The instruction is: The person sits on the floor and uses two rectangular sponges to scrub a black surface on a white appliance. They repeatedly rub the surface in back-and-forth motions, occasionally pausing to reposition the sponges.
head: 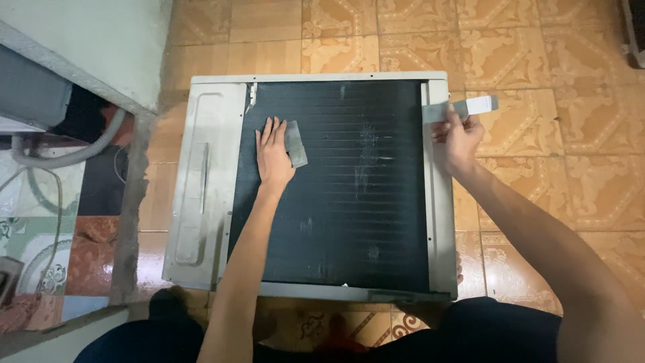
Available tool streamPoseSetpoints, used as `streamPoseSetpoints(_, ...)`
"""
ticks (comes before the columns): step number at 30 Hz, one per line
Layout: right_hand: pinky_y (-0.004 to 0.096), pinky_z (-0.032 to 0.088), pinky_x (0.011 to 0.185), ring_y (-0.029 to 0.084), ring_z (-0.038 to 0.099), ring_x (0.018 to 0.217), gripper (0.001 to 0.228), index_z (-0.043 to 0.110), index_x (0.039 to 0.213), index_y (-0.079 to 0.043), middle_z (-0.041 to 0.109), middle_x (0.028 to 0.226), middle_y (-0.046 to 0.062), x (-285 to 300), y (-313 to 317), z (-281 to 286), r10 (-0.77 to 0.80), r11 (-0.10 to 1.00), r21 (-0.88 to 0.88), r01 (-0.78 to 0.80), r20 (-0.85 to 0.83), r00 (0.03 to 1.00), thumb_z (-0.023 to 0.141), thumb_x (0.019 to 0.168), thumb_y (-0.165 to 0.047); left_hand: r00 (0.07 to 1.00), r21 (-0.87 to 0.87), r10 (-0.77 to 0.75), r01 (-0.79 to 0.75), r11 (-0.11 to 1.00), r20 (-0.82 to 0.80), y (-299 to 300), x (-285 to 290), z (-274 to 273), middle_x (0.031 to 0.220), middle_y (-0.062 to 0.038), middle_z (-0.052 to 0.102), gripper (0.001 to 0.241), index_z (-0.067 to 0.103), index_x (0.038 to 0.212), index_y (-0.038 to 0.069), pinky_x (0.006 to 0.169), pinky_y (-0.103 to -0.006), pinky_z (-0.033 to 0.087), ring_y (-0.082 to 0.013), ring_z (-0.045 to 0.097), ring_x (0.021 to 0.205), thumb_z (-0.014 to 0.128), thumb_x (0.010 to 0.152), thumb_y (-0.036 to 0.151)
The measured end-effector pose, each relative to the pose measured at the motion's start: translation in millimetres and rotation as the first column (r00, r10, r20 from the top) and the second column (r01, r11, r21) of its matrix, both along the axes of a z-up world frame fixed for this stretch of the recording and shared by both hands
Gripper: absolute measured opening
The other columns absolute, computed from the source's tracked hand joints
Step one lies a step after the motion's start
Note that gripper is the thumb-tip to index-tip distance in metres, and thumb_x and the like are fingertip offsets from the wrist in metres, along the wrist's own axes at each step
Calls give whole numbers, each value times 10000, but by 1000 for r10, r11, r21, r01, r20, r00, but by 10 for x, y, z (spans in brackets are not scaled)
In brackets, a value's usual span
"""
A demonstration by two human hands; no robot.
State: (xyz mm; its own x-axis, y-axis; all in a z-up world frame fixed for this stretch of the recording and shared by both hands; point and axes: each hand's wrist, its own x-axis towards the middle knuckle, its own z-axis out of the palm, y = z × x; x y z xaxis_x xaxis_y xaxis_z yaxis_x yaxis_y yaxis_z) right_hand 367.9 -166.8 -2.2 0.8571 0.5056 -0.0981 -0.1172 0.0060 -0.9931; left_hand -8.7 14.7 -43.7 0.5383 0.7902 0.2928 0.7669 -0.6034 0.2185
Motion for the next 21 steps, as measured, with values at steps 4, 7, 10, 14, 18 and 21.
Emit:
streamPoseSetpoints(4,311,570,414,188,689,478,305,580,891,-52,685,643,135,-88,-38,125,-17,1000,-12,16,-31,999,670,1076,-276,1000,10,1,-1,1000,-23,22,-9,-85,1659,-103,398,781,403,1581,60,1328,-548,87,-275,262,1575,702,859,53)
streamPoseSetpoints(7,312,563,413,190,678,469,348,592,877,-51,676,637,138,-125,-25,276,-12,1000,-13,12,-7,1000,655,1098,-313,1000,16,-18,18,1000,-10,79,-13,-79,1671,-104,372,756,398,1585,53,1334,-549,89,-275,242,1581,701,893,90)
streamPoseSetpoints(10,309,560,430,184,679,479,397,616,824,-57,687,644,136,-88,-41,82,7,999,-49,-6,19,1000,646,1111,-330,999,-7,-26,26,1000,26,57,-65,-173,1675,-100,366,785,396,1588,61,1330,-553,110,-275,237,1585,733,886,160)
streamPoseSetpoints(14,310,578,454,182,693,498,353,650,835,-43,685,654,126,22,-2,-114,13,999,-52,-12,32,999,664,1102,-274,907,-8,-36,43,999,419,-98,69,260,1465,-119,619,468,498,1542,60,1204,-512,383,-274,560,1390,483,1129,279)
streamPoseSetpoints(18,327,575,485,214,699,522,287,660,810,-28,688,671,141,-68,-73,175,68,995,-81,-60,97,993,769,1040,-162,848,110,-138,95,989,511,-331,174,476,1321,-192,699,466,510,1552,87,1123,-466,495,-349,677,1213,534,1096,179)
streamPoseSetpoints(21,308,563,477,180,681,487,262,694,716,-55,677,625,113,-127,-145,239,95,986,-145,-79,107,990,780,948,-140,745,-13,-148,206,979,651,-636,387,871,1315,-145,716,450,598,1486,157,995,-448,578,-335,689,1172,591,1041,92)
